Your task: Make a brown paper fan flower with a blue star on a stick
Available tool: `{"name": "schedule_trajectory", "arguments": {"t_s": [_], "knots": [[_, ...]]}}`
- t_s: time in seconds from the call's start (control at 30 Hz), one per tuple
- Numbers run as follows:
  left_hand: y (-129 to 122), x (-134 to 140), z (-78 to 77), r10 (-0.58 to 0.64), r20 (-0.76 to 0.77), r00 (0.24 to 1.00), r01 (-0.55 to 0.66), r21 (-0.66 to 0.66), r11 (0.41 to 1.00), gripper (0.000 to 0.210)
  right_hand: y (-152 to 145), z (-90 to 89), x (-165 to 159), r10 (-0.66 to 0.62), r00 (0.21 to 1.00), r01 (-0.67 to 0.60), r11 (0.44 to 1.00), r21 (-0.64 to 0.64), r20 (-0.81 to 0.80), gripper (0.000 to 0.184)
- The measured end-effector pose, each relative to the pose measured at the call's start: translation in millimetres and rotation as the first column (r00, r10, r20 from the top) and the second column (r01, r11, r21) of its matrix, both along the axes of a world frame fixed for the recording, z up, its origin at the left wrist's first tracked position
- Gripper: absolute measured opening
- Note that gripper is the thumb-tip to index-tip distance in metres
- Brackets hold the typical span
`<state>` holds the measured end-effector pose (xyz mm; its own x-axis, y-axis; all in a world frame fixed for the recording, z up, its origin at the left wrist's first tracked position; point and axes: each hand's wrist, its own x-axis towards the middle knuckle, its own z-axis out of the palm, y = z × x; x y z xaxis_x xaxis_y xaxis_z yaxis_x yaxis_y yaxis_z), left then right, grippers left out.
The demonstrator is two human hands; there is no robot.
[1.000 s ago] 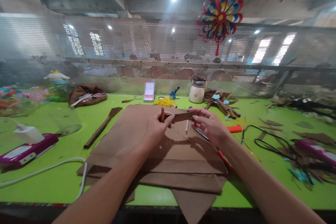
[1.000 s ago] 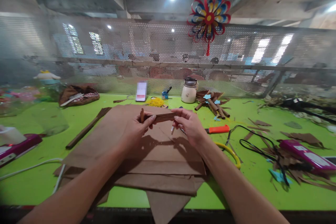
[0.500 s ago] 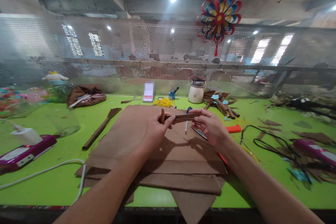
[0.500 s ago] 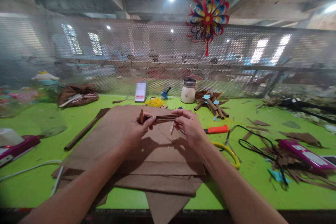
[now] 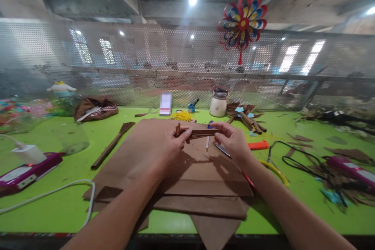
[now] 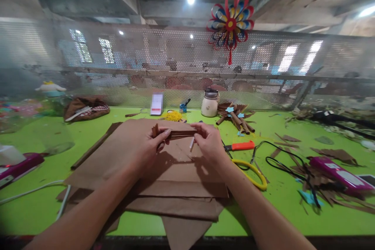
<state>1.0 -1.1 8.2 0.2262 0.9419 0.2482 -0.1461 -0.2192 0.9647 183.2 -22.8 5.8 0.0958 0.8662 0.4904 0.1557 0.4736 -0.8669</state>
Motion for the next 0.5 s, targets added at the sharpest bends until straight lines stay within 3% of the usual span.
{"name": "schedule_trajectory", "arguments": {"t_s": [0.5], "knots": [[7.6,2.1,-0.9,0.180,-0.179,0.967,-0.152,0.158,0.976,0.035,2.5,-1.6,1.9,-0.090,0.988,0.086,0.996,0.034,0.124,0.029]]}}
